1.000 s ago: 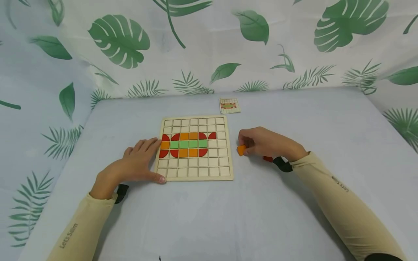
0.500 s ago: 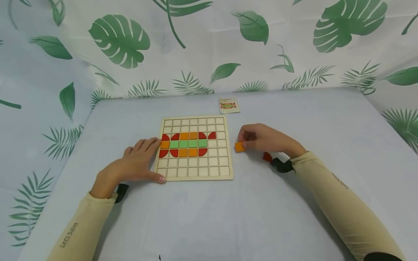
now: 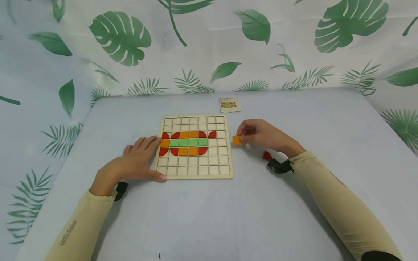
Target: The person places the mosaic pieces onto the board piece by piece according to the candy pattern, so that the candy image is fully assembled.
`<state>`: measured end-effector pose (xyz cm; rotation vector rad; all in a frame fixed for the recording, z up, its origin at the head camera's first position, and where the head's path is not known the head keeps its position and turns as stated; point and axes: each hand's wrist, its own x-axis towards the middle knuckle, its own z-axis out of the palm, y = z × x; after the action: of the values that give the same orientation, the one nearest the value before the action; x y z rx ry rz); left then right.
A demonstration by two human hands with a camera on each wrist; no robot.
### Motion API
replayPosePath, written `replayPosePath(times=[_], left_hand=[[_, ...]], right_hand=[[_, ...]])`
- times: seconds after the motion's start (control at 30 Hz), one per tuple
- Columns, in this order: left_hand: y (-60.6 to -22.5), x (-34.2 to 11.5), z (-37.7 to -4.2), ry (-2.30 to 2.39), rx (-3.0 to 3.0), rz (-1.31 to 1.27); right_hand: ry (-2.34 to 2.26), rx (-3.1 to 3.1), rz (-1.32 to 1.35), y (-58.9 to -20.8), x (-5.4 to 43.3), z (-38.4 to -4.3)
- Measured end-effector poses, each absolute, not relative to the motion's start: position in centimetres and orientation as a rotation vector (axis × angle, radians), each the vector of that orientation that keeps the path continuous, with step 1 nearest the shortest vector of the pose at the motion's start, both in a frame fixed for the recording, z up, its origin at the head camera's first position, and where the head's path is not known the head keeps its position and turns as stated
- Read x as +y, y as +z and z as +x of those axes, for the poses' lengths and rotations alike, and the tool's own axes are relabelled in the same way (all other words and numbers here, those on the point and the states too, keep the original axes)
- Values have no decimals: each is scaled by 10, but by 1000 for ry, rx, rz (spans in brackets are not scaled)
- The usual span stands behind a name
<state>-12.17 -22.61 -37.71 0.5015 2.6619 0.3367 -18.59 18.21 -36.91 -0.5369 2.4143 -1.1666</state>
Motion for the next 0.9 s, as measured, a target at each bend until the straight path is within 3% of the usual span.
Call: replayPosePath(times=[0.9], left_hand=[[-379,-224,-123,312,2663,475]], right_hand=[[-1292,2365,-535,-369,139,-204]])
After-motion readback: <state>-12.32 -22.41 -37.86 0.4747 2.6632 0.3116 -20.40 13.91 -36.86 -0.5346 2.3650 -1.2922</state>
